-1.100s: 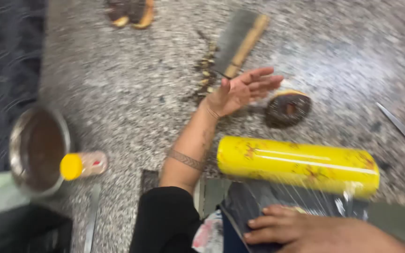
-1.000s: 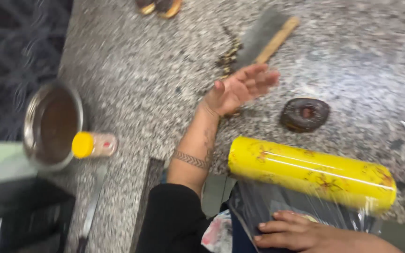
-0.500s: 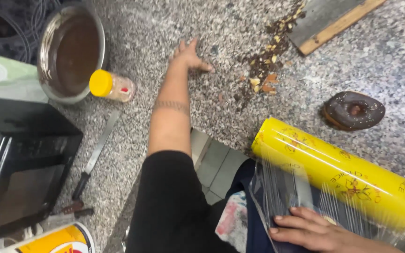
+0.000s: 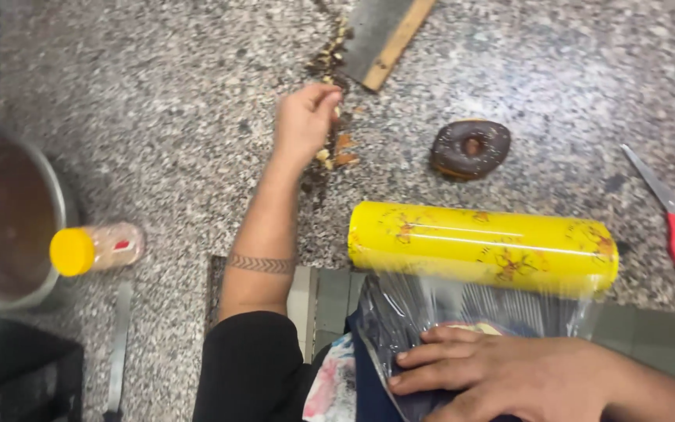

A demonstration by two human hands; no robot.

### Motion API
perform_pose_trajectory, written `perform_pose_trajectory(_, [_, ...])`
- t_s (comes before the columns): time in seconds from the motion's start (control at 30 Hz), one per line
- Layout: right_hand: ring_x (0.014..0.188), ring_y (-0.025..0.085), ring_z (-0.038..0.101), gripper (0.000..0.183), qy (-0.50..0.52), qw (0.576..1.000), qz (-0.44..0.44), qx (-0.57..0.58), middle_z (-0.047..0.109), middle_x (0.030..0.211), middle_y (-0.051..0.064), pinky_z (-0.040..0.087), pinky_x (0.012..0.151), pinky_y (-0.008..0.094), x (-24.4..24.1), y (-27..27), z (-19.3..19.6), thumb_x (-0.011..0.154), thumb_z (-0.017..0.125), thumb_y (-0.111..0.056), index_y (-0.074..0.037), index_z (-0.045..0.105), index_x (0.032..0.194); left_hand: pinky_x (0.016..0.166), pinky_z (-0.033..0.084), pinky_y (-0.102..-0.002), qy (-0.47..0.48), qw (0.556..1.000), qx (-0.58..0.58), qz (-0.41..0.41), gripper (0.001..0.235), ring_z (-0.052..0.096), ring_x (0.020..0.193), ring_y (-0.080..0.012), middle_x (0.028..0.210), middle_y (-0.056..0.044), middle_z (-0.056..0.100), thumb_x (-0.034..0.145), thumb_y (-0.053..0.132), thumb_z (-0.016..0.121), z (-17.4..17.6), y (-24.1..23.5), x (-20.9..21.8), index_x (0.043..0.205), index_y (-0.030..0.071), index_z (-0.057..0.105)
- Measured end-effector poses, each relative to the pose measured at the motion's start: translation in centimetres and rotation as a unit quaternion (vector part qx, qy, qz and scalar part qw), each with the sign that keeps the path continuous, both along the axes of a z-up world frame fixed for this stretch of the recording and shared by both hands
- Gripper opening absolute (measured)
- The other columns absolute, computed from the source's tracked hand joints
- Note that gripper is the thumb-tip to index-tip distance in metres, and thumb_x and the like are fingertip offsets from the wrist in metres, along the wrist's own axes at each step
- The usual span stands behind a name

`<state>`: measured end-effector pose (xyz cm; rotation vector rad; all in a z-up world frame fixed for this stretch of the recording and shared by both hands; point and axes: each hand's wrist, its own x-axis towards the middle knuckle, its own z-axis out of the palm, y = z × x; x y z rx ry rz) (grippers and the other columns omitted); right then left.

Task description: The person wraps individual donuts in plastic wrap by placing them on the film, folding the wrap over them, and cutting the film with scissors.

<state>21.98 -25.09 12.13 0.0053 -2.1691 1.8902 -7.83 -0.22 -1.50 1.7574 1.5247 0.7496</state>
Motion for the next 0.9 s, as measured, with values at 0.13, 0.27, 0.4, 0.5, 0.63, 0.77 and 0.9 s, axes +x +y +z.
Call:
perform_pose_trajectory(0.13, [0.157,0.046,0.030,0.057,-0.004,1.000,0.005,0.015,0.041,0.163,0.023,0.015,0.123,0.064,0.2,-0.3,0.0,0.092,0.055,-0.035,-0.008,0.060,0.142,0.059,0.048,-0.038,0.129,0.989,-0.001,-0.077,0.044,0.063,0.060,-0.0213,0.068,-0.007,0.067,0.092,0.046,0.076,2.7,-1.3,7.2,0.080,0.003,0.076])
perform_pose_trajectory(0.27, [0.162,0.044,0.028,0.067,0.023,0.997,-0.010,0.068,0.041,0.173,0.022,0.016,0.132,0.063,0.6,-0.9,-1.0,0.092,0.061,-0.043,-0.012,0.058,0.151,0.077,0.053,-0.044,0.126,0.952,0.136,-0.244,0.044,0.067,0.089,-0.0321,0.091,-0.013,0.071,0.093,0.047,0.073,0.4,-0.8,11.4,0.087,0.003,0.073])
perform_pose_trajectory(0.4, [0.164,0.044,0.030,0.068,0.033,0.993,-0.030,0.110,0.041,0.170,0.021,0.018,0.134,0.063,1.0,-1.3,-1.6,0.093,0.061,-0.047,-0.014,0.057,0.152,0.087,0.051,-0.049,0.191,0.945,-0.056,-0.258,0.051,0.067,0.101,-0.0385,0.107,-0.018,0.072,0.091,0.053,0.066,-0.7,0.2,14.2,0.115,0.008,0.071])
perform_pose_trajectory(0.5, [0.159,0.042,0.032,0.068,0.049,0.993,-0.055,0.096,0.042,0.170,0.021,0.021,0.136,0.063,1.2,-1.7,-2.3,0.095,0.060,-0.051,-0.014,0.057,0.152,0.096,0.053,-0.044,0.227,0.928,-0.138,-0.261,0.052,0.070,0.108,-0.0345,0.112,-0.017,0.075,0.094,0.055,0.062,-0.2,0.3,15.0,0.114,0.009,0.075])
perform_pose_trajectory(0.63, [0.156,0.037,0.033,0.072,0.073,0.982,-0.087,0.149,0.041,0.167,0.016,0.023,0.136,0.056,1.3,-2.2,-3.1,0.091,0.062,-0.052,-0.018,0.056,0.154,0.091,0.059,-0.040,0.109,0.925,-0.180,-0.316,0.054,0.077,0.102,-0.0303,0.110,-0.016,0.078,0.094,0.052,0.061,-2.4,-0.4,15.6,0.121,0.007,0.071])
perform_pose_trajectory(0.77, [0.160,0.038,0.037,0.078,0.065,0.981,-0.088,0.162,0.041,0.167,0.015,0.025,0.135,0.055,1.2,-2.2,-3.2,0.085,0.069,-0.054,-0.020,0.055,0.153,0.094,0.055,-0.038,0.080,0.922,-0.150,-0.349,0.060,0.071,0.109,-0.0291,0.118,-0.017,0.073,0.094,0.052,0.062,-3.7,-1.0,16.2,0.132,0.005,0.063])
perform_pose_trajectory(0.9, [0.160,0.039,0.036,0.077,0.075,0.986,-0.084,0.127,0.041,0.167,0.015,0.026,0.135,0.057,1.1,-2.3,-3.5,0.085,0.069,-0.053,-0.020,0.053,0.153,0.094,0.055,-0.037,0.017,0.888,-0.252,-0.384,0.062,0.070,0.110,-0.0267,0.121,-0.016,0.072,0.093,0.052,0.061,-3.9,-2.5,17.0,0.131,0.004,0.064])
